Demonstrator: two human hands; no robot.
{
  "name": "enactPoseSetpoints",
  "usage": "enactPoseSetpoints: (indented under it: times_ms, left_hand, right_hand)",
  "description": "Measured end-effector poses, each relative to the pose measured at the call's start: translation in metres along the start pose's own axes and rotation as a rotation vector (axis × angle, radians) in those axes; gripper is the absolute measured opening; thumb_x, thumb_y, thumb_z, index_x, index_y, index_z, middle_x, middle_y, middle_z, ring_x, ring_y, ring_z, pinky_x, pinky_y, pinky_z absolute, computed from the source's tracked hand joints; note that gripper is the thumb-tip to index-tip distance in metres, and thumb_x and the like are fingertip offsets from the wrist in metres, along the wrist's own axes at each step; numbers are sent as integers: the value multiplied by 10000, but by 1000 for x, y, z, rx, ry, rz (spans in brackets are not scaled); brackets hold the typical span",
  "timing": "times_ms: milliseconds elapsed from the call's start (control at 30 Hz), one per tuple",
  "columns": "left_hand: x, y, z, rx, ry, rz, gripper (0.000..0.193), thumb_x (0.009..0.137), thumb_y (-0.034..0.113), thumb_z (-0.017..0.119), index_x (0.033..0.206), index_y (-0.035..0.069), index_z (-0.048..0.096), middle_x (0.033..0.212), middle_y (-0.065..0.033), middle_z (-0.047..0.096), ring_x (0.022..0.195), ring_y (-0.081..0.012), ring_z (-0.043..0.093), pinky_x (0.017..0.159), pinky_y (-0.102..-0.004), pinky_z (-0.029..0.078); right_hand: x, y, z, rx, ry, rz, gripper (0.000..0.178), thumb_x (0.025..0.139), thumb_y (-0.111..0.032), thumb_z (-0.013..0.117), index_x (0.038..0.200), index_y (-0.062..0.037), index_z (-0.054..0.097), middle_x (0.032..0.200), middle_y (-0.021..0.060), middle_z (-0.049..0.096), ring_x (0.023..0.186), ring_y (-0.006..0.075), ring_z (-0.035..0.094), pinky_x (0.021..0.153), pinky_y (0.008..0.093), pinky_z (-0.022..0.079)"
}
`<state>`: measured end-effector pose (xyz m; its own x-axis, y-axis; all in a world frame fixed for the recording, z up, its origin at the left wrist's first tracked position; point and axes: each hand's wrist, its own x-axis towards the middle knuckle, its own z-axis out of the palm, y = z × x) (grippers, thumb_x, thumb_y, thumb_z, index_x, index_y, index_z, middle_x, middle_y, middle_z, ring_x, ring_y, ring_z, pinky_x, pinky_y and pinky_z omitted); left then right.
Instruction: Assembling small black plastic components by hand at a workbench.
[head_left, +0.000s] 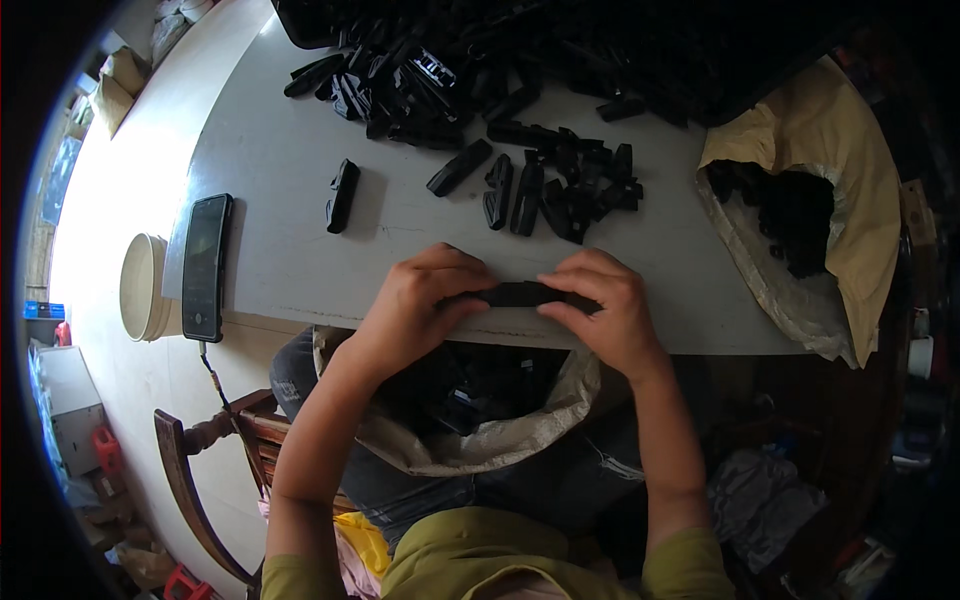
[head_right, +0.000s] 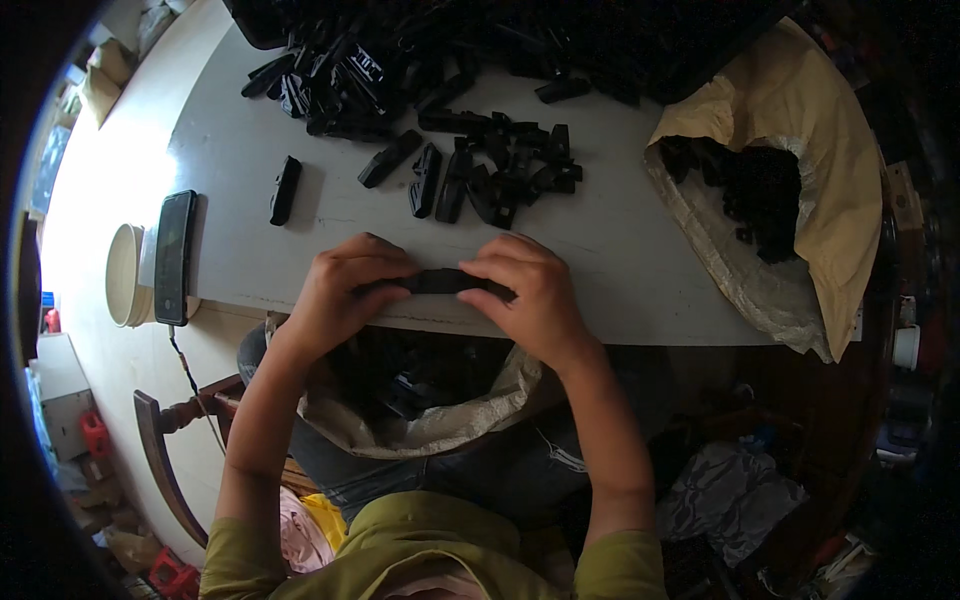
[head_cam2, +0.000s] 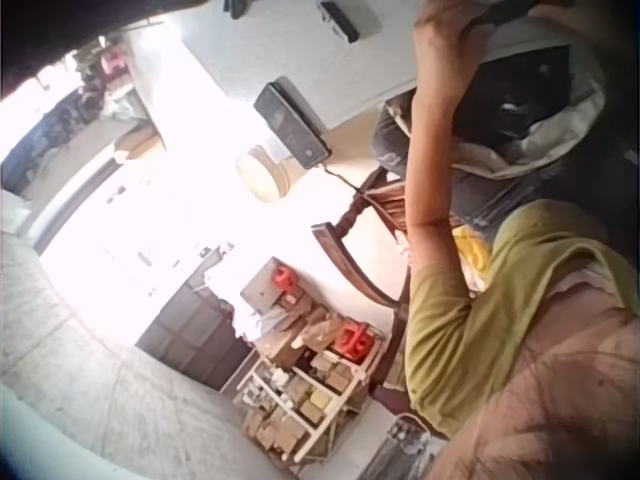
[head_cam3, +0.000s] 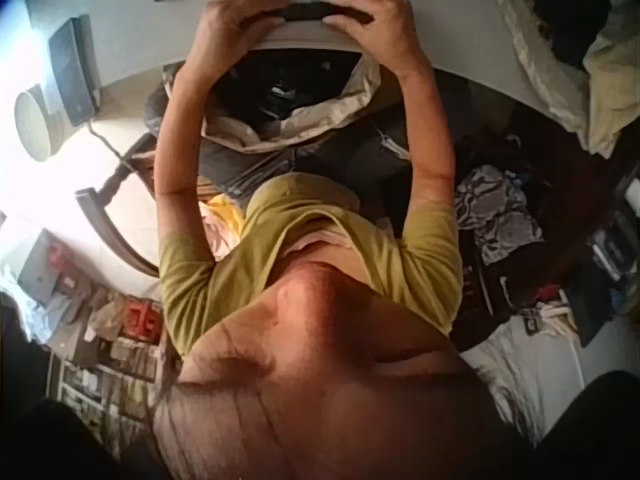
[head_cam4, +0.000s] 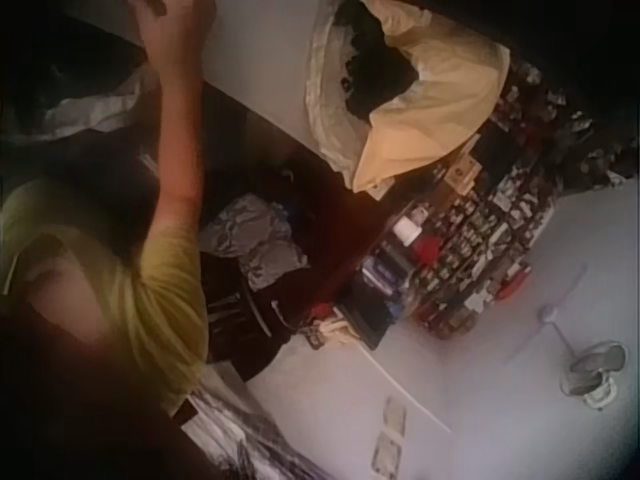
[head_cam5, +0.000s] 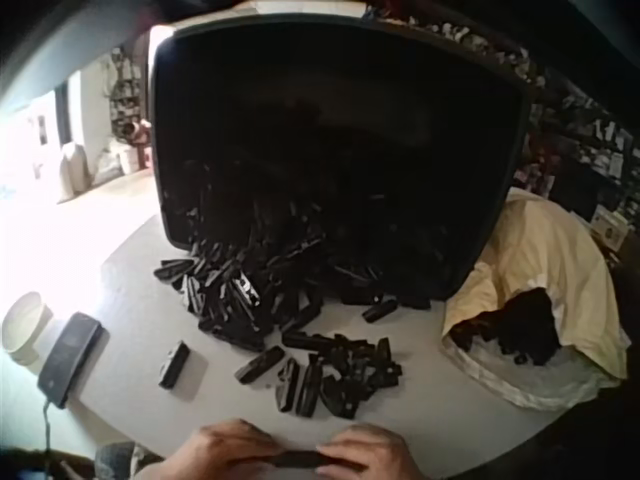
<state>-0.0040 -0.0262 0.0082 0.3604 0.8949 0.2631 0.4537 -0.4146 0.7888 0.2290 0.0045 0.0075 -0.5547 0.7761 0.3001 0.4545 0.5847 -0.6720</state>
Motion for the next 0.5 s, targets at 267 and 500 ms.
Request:
enactPoseSetpoints:
  times_ms: [267,500]
  left_hand:
    - [9,-6,-3,40,64,37,206,780,53,704,978,15,665,931,-137,652,868,-314,624,783,-376,511]
    - [55,-4,8,434,278,-41,247,787,77,644,1022,50,574,954,-128,599,948,-355,571,811,-430,472]
  right_hand:
    - [8,-6,7,67,148,32,359,712,-83,789,1051,-40,679,960,82,603,762,224,599,644,323,510]
    - [27,2,25,-468,277,138,279,803,-33,689,1065,-62,599,996,88,573,814,308,641,668,380,519]
